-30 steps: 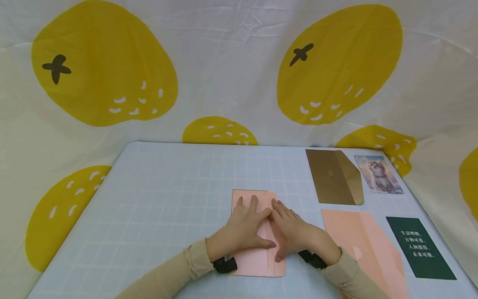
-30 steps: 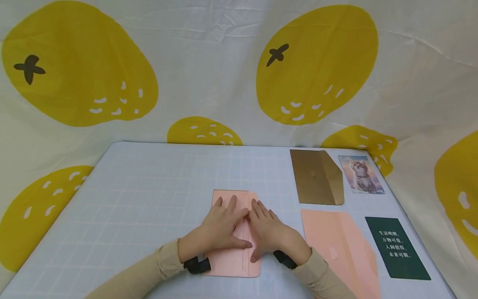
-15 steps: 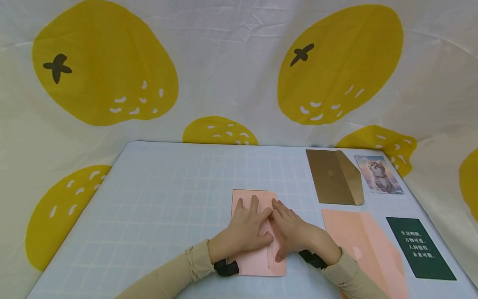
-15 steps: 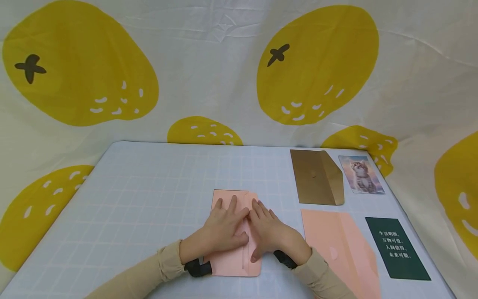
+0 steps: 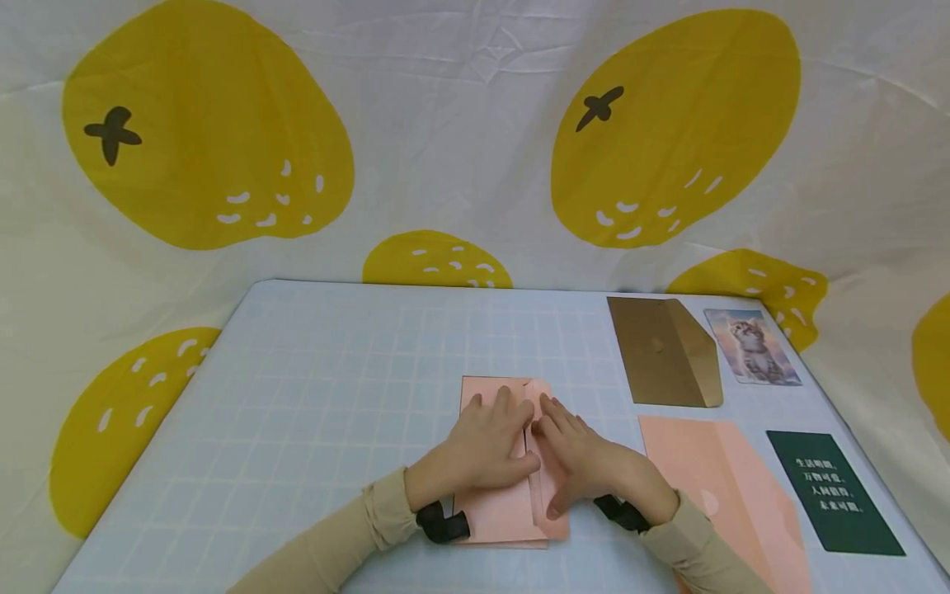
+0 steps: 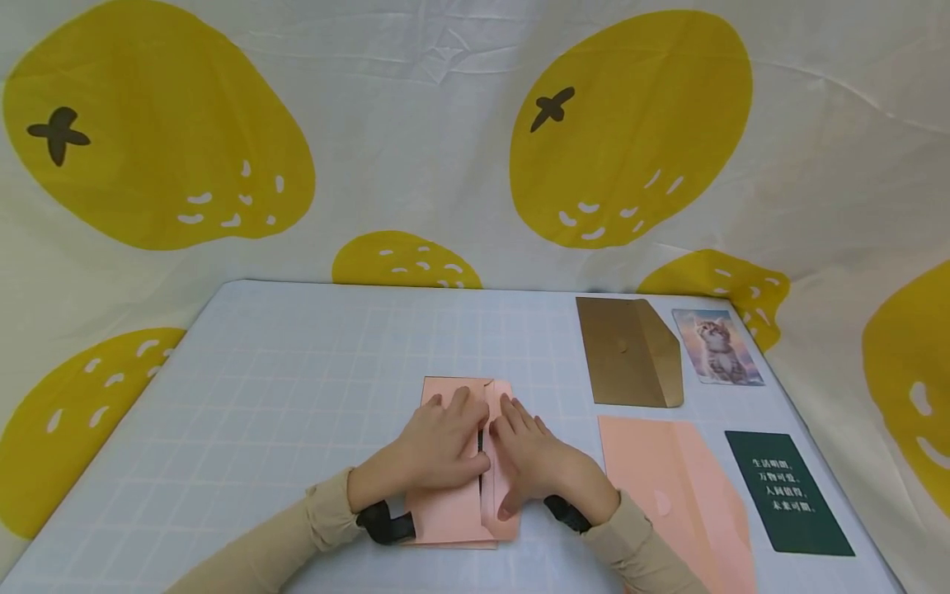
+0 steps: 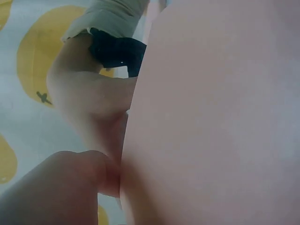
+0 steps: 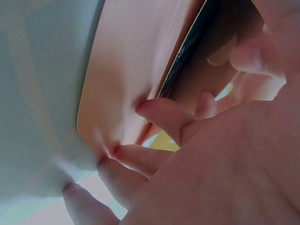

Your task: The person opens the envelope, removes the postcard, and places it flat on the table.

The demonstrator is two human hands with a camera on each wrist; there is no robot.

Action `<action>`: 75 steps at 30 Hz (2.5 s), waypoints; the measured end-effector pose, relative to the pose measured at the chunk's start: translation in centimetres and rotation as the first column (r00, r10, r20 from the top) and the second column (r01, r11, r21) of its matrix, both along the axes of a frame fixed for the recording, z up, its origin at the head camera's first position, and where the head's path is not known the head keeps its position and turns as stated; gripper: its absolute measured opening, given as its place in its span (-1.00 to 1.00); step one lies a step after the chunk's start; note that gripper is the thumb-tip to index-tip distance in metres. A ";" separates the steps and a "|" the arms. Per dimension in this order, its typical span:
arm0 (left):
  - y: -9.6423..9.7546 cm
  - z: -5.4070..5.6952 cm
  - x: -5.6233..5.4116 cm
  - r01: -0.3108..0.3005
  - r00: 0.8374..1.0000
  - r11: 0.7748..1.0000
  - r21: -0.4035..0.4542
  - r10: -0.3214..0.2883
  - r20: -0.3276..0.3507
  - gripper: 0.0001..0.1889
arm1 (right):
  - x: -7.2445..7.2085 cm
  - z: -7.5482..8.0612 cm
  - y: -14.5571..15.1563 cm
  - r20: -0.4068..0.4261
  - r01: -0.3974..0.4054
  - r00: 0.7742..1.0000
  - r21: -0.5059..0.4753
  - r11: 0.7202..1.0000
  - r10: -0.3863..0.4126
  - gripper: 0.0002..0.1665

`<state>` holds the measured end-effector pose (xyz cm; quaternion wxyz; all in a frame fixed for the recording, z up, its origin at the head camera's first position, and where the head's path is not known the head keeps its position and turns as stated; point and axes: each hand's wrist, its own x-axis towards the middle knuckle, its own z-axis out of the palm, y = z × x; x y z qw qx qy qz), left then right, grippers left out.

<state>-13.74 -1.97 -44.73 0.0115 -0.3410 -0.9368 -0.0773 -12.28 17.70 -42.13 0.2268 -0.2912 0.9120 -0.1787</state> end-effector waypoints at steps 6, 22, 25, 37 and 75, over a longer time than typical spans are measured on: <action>-0.1 0.3 -0.1 -0.005 0.999 0.998 0.059 0.003 0.034 -0.74 | -0.2 -0.3 0.0 0.012 0.001 1.000 -0.018 1.000 -0.001 0.25; -0.2 0.2 0.0 -0.014 0.999 0.998 0.065 0.011 0.049 -0.76 | -0.5 0.0 0.0 0.023 -0.007 1.000 -0.057 0.998 0.009 0.05; -0.2 0.4 0.0 -0.010 0.999 0.998 0.064 0.007 0.044 -0.78 | -0.6 0.0 0.0 0.010 0.003 1.000 -0.105 0.995 -0.002 -0.06; -0.3 0.3 -0.2 0.002 0.999 0.998 0.067 -0.006 0.046 -0.70 | -1.2 -0.4 0.0 0.011 0.062 0.998 -0.166 0.984 -0.061 -0.22; -0.4 0.8 -0.1 0.024 0.996 0.997 0.075 -0.030 0.081 -0.75 | 1.1 0.0 -1.6 -0.139 0.037 0.989 -0.049 0.998 -0.044 -0.05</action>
